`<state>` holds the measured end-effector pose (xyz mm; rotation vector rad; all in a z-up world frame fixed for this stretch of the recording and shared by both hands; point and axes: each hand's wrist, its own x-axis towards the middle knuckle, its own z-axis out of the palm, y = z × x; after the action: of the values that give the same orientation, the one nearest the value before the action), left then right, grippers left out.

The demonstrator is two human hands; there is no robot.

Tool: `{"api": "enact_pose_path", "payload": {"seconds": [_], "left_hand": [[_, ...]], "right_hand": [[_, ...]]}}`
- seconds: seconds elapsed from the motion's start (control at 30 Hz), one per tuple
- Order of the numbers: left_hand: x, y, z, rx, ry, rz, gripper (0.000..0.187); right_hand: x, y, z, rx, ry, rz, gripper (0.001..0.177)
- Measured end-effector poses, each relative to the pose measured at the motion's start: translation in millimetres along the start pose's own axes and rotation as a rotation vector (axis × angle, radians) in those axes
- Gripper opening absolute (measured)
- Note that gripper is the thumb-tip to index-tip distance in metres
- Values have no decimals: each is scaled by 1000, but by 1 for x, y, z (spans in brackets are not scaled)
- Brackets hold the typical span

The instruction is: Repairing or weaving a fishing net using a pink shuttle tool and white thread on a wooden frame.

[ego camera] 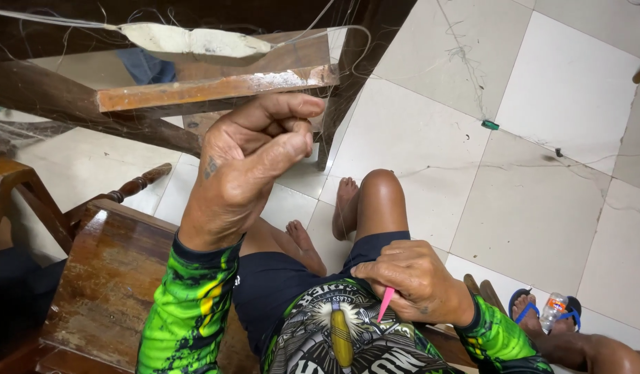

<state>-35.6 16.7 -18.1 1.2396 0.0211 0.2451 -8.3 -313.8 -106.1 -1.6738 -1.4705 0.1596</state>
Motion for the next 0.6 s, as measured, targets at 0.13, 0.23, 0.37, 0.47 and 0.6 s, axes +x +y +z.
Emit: {"api": "enact_pose_path", "payload": {"seconds": [0.13,0.23,0.37,0.47,0.6], "left_hand": [[2,15,8,204,2,-12,47],[5,14,9,180,28,-33,47],[7,10,8,355,45,-24,25],[10,9,9,376,75,-51,18],[11,9,6,313,41,-53,8]], "right_hand": [[3,-5,-3,24,5,-22,23],[3,-7,1,3,-1,-28,24],[8,-10,1,-6,0,-37,27],[9,-15,2,13,-18,-48,31],[8,-16,9,-14,-13,-77,32]]}}
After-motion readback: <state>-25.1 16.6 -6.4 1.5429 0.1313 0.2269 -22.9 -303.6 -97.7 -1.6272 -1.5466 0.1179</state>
